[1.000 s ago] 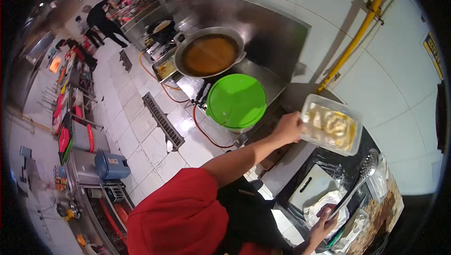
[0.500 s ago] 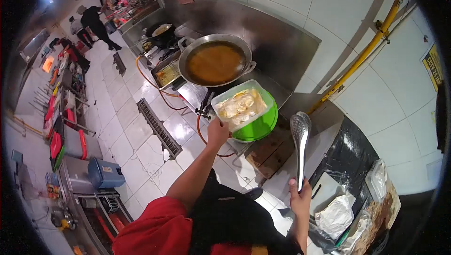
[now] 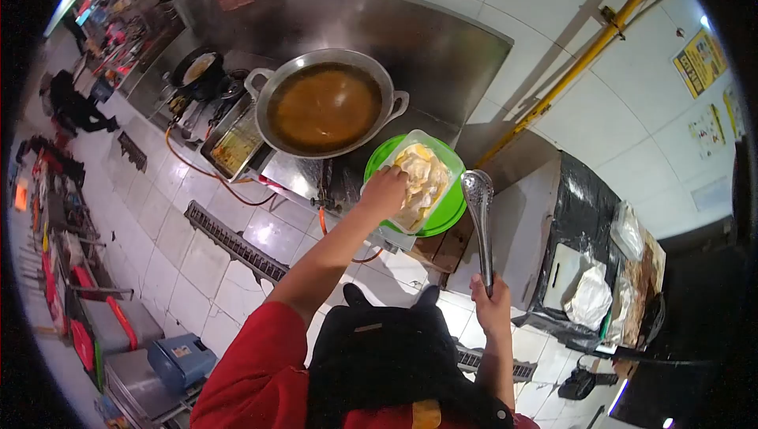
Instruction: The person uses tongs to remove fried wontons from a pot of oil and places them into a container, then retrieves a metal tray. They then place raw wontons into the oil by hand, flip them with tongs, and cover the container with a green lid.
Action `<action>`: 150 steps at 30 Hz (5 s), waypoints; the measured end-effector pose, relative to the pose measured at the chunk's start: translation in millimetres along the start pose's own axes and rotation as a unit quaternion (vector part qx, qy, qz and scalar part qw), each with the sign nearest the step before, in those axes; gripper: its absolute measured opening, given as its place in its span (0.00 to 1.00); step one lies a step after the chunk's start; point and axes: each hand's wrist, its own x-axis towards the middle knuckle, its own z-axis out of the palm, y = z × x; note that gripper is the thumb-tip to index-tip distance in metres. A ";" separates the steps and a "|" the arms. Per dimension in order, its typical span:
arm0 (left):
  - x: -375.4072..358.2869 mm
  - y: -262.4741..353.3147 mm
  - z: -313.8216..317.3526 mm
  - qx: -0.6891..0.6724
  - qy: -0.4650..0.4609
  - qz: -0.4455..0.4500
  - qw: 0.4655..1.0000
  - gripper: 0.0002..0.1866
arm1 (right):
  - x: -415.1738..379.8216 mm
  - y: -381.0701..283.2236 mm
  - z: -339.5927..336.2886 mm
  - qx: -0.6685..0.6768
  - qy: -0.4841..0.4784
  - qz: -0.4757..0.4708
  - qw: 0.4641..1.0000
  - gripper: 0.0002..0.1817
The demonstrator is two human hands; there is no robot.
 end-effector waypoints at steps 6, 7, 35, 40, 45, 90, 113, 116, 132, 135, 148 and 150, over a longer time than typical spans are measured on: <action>18.9 2.3 10.3 -0.016 -0.090 -0.090 0.992 0.13 | -12.6 -16.7 9.7 -0.006 0.041 0.039 0.998 0.16; 21.8 2.3 6.0 -0.028 -0.114 -0.110 0.987 0.14 | -12.0 -15.6 10.4 0.006 0.044 0.039 0.998 0.16; 79.0 -148.7 -151.7 -0.163 0.061 -0.172 0.970 0.08 | 107.2 -55.6 54.8 0.069 0.022 -0.005 0.997 0.17; 84.4 -234.8 -144.3 -0.015 0.072 -0.105 0.992 0.07 | 94.5 -76.8 67.1 0.053 0.070 0.043 0.995 0.16; 96.3 -186.2 -144.5 0.108 0.040 -0.090 0.989 0.11 | 86.4 -85.4 77.3 0.064 0.096 0.055 0.992 0.15; 114.8 -107.4 -117.0 -0.202 0.093 -0.093 0.971 0.07 | 74.2 -97.6 70.0 0.086 0.090 0.046 0.991 0.13; 67.7 3.8 28.1 0.166 -0.206 -0.009 0.964 0.20 | 55.3 -81.1 52.5 0.058 0.106 0.020 0.993 0.18; 74.0 3.2 25.9 0.030 -0.220 -0.134 0.966 0.22 | 56.3 -79.4 53.9 0.093 0.095 0.039 0.990 0.16; 67.3 3.4 -18.1 -0.054 -0.161 -0.006 0.985 0.13 | 61.2 -71.1 61.7 0.063 0.097 0.038 0.993 0.17; 73.9 1.2 -39.4 -0.157 -0.120 -0.006 0.980 0.09 | 62.9 -69.9 64.7 0.074 0.096 0.035 0.992 0.17; 121.1 -101.9 -146.1 -0.145 0.081 -0.099 0.981 0.05 | 62.3 -92.3 64.0 0.046 0.089 0.046 0.994 0.17; 128.7 -121.9 -153.3 -0.143 0.068 -0.130 0.979 0.04 | 62.3 -92.6 64.5 0.051 0.091 0.029 0.994 0.16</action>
